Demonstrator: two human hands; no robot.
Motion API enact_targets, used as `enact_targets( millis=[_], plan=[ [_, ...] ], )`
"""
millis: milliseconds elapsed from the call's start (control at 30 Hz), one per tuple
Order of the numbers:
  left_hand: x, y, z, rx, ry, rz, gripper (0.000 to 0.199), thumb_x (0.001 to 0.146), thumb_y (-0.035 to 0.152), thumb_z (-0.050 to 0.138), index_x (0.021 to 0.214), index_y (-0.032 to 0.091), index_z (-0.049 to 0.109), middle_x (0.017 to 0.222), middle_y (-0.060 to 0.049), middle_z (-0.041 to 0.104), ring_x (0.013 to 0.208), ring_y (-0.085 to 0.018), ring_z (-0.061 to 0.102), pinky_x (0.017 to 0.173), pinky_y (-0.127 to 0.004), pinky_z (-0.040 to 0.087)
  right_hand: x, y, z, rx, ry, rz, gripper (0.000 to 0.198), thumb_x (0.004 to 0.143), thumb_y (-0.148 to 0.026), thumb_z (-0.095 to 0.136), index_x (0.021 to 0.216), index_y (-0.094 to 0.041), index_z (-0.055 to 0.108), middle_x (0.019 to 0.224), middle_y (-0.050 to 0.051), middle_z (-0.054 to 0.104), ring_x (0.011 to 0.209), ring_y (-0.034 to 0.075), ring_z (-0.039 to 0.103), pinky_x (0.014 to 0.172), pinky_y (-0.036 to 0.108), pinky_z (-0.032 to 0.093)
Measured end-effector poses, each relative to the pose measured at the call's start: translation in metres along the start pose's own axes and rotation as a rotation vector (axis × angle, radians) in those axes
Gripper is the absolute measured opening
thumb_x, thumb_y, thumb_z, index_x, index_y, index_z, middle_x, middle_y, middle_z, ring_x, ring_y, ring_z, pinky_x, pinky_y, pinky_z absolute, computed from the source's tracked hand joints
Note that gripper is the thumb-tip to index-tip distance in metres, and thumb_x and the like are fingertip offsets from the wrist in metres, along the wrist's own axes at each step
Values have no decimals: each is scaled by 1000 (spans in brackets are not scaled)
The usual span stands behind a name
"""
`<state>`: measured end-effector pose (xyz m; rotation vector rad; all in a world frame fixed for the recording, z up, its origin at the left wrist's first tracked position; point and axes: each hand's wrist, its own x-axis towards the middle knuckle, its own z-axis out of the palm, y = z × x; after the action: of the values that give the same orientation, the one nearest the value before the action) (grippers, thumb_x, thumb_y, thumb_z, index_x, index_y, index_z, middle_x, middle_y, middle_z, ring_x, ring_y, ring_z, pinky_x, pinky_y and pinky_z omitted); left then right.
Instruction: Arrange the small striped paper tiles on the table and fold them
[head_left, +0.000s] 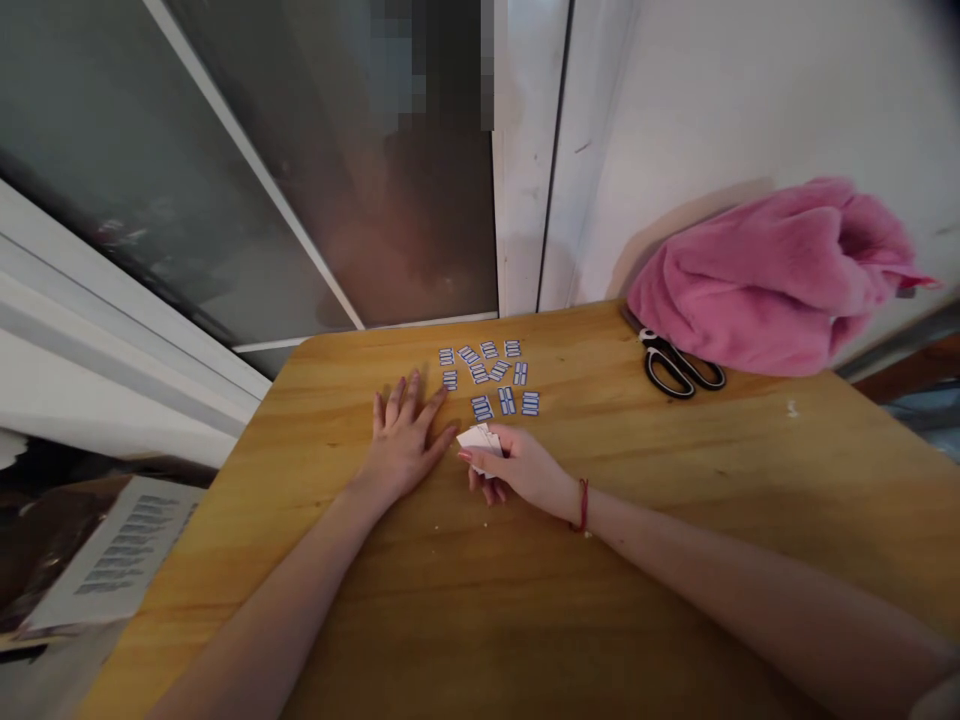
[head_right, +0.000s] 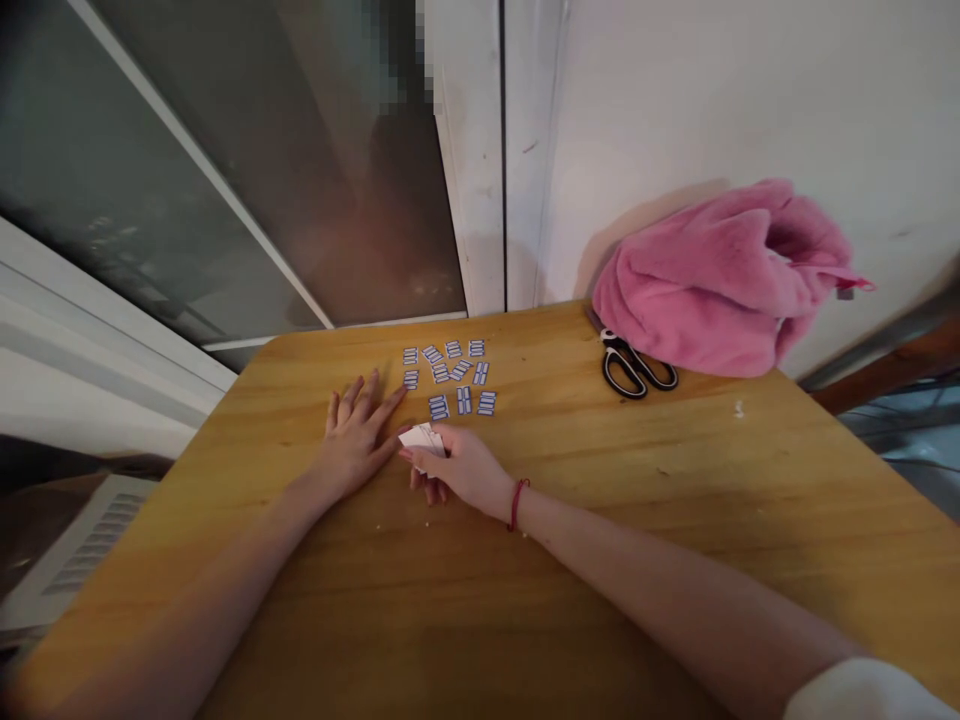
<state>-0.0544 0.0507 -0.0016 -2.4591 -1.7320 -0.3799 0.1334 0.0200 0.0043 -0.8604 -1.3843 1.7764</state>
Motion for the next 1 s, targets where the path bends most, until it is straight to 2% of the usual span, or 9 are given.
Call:
enact_targets(
  millis=[100, 200, 333, 467, 700, 800, 867, 933, 1000],
  plan=[
    [0, 2, -7, -134, 55, 1, 64, 85, 43, 46, 141, 23, 23, 147, -13, 25, 135, -33, 18, 106, -58, 13, 1, 0, -1, 15, 18, 10, 24, 79, -38, 59, 83, -17, 48, 59, -4, 61, 36, 6, 51, 32, 16, 37],
    [-6, 7, -18, -472, 103, 33, 40, 89, 35, 40, 127, 22, 43, 126, -10, 51, 121, -25, 41, 103, -48, 28, 2, 2, -2, 22, 26, 13, 25, 78, -38, 59, 82, -16, 48, 58, -3, 62, 36, 7, 52, 32, 16, 37],
    [-19, 20, -26, -1109, -27, 51, 32, 82, 40, 54, 107, 21, 51, 94, -5, 59, 87, -18, 57, 80, -33, 46, 2, 1, -3, 10, 30, 17, 26, 75, -39, 62, 80, -16, 50, 54, -3, 62, 36, 7, 52, 32, 16, 36],
    [-22, 32, -26, -1361, -148, -74, 23, 78, 38, 59, 89, 20, 50, 82, -3, 59, 73, -14, 57, 69, -28, 47, -2, -2, -1, -63, 57, 64, 27, 72, -39, 65, 74, -16, 50, 48, -4, 59, 34, 7, 50, 31, 16, 33],
    [-15, 27, -24, -1245, -34, -192, 16, 78, 33, 61, 78, 18, 57, 67, 2, 59, 61, -11, 54, 58, -23, 43, -2, -2, -2, -99, 57, 55, 27, 77, -40, 60, 81, -16, 50, 53, -4, 59, 34, 5, 47, 29, 14, 27],
    [-14, 16, -27, -945, 297, -200, 13, 79, 32, 60, 79, 19, 60, 70, 1, 61, 66, -13, 55, 66, -27, 45, -1, -1, -4, -69, 48, 46, 26, 80, -41, 56, 82, -16, 49, 54, -5, 58, 35, 5, 47, 30, 15, 30],
    [-13, 8, -28, -655, 480, -100, 8, 79, 28, 61, 79, 20, 63, 76, 0, 64, 77, -15, 55, 79, -32, 43, 0, 0, -4, -67, 44, 38, 26, 80, -41, 56, 81, -16, 49, 54, -5, 57, 35, 5, 48, 30, 15, 30],
    [-11, 2, -26, -452, 476, 50, 5, 79, 25, 61, 80, 23, 65, 81, -1, 65, 85, -17, 53, 86, -35, 40, 0, 2, -4, -67, 41, 30, 25, 81, -41, 54, 81, -16, 49, 54, -5, 56, 36, 5, 48, 30, 15, 30],
    [-9, -2, -21, -364, 359, 142, 7, 81, 24, 59, 83, 24, 66, 86, -1, 66, 89, -18, 52, 85, -34, 41, 0, 3, -5, -66, 39, 22, 25, 82, -41, 53, 81, -17, 48, 54, -5, 56, 36, 5, 48, 31, 15, 30]
  ],
)
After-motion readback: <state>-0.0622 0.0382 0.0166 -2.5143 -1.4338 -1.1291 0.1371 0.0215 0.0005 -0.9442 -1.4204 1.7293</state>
